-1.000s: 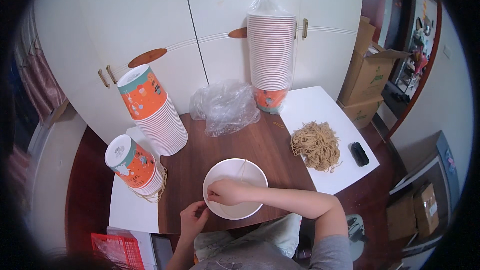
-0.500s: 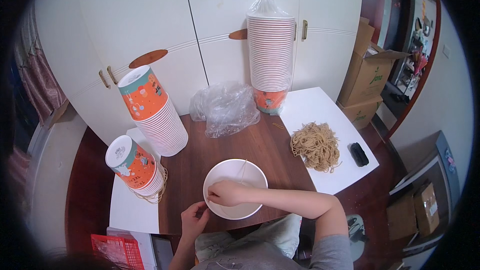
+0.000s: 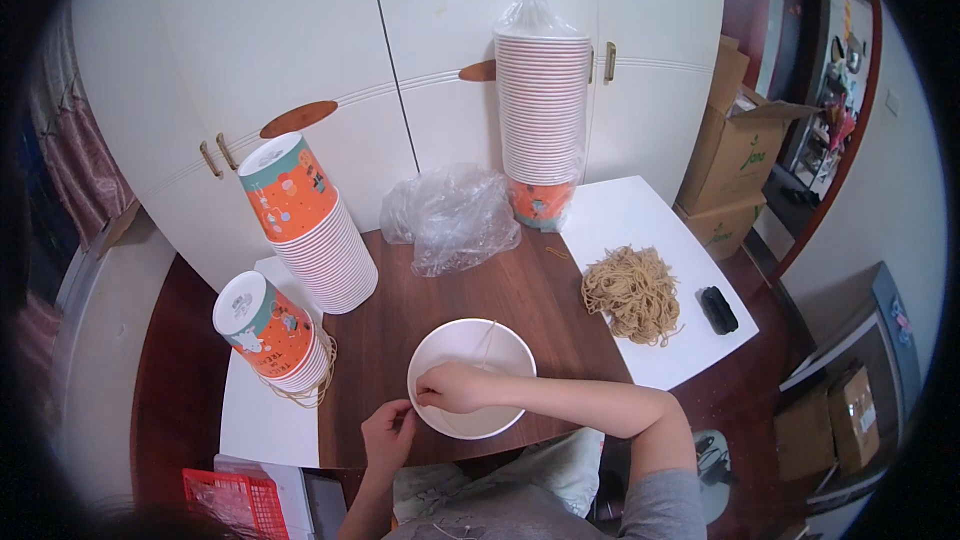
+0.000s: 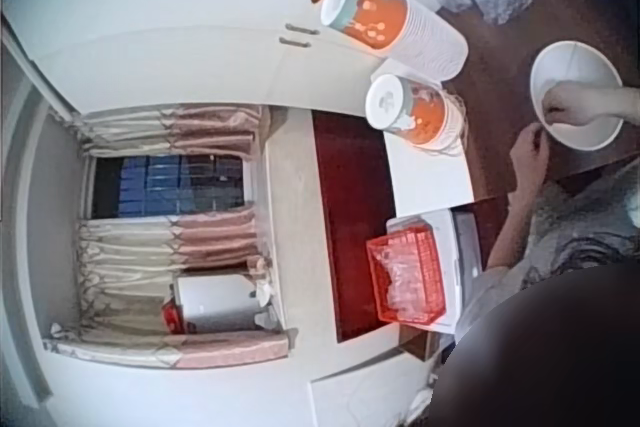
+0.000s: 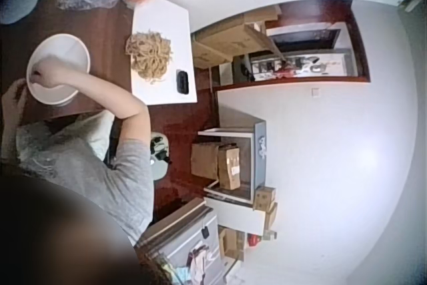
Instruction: The recorder is filling decorated paper cups with shredded material and attaching strings.
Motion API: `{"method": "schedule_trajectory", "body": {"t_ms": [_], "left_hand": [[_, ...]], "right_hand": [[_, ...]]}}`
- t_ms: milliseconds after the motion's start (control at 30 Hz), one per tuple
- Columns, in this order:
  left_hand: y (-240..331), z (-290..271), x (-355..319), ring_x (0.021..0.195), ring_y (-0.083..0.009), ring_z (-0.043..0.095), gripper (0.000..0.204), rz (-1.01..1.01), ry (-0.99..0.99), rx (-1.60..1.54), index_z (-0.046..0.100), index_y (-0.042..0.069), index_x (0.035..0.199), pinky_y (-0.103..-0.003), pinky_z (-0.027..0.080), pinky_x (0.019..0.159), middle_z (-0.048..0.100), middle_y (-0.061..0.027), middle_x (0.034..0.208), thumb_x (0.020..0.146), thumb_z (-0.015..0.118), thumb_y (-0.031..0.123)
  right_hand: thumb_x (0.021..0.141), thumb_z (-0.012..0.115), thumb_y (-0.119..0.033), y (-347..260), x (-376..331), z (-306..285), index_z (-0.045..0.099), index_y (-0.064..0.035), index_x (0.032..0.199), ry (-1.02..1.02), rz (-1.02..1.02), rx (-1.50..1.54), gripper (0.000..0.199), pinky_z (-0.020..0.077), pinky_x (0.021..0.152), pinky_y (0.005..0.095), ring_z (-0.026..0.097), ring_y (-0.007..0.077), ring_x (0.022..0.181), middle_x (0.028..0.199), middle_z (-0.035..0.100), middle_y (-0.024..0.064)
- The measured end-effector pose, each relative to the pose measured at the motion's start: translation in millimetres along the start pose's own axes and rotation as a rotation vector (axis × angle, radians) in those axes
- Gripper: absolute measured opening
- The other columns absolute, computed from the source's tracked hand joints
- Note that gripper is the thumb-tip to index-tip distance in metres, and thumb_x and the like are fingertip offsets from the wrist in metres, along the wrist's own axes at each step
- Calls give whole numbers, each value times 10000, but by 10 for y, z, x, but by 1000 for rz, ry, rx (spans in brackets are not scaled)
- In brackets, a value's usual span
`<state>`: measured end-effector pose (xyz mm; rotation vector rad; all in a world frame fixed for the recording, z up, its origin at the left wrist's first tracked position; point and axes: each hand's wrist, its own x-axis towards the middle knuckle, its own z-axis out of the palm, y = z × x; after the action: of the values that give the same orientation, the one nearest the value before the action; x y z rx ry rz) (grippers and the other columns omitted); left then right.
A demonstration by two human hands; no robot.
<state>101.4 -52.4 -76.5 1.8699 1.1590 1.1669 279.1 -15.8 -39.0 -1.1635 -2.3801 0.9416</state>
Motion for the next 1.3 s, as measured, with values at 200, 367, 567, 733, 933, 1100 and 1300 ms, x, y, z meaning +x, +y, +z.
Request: {"method": "schedule_trajectory", "body": {"t_ms": [200,367,567,733,933,1100,1300], "left_hand": [[-83,-110,42,608,-105,576,67,-119,6,-115,578,-3,812,-240,467,539,618,-72,769,761,593,37],[-134,-464,167,807,-188,582,25,-367,11,-691,502,32,792,-300,472,725,611,-133,800,807,484,41],[67,-611,351,744,-250,571,63,-210,-190,-1365,481,34,778,-385,444,779,578,-117,705,802,513,84],[125,-337,470,638,-120,549,48,-420,-235,-839,532,12,852,-250,477,627,560,-50,701,805,528,17],[146,-245,469,739,-73,552,177,-246,-390,-544,588,10,958,-202,457,660,606,-22,834,791,599,66],[133,-264,477,737,-68,553,153,-317,-376,-554,598,2,923,-194,453,657,605,-26,823,785,610,66],[93,-268,460,742,-98,579,115,-279,-375,-617,597,-10,885,-221,482,671,614,-58,819,777,604,30]], "right_hand": [[809,512,-231,-66,-32,-91,575,-44,884,-11,8,27,211,433,650,376,571,267,721,766,591,123],[751,530,-187,-163,-129,-344,520,-60,934,-69,55,-56,223,429,600,371,574,253,689,723,584,103],[746,508,-115,-199,-177,-503,514,-63,929,-35,3,58,190,424,614,351,563,236,708,747,573,86],[745,478,-58,-384,-133,-552,526,-49,896,19,-173,150,159,429,641,339,556,233,715,760,554,86],[727,468,-24,-365,-37,-503,562,-28,778,97,-366,149,107,440,678,340,554,244,776,793,551,94],[721,477,-26,-412,-127,-436,591,-24,773,220,-268,-43,126,444,707,353,549,255,795,814,552,99],[726,588,-110,-353,-152,-258,626,-45,838,334,-238,-204,135,463,688,340,563,242,789,859,563,80]]}}
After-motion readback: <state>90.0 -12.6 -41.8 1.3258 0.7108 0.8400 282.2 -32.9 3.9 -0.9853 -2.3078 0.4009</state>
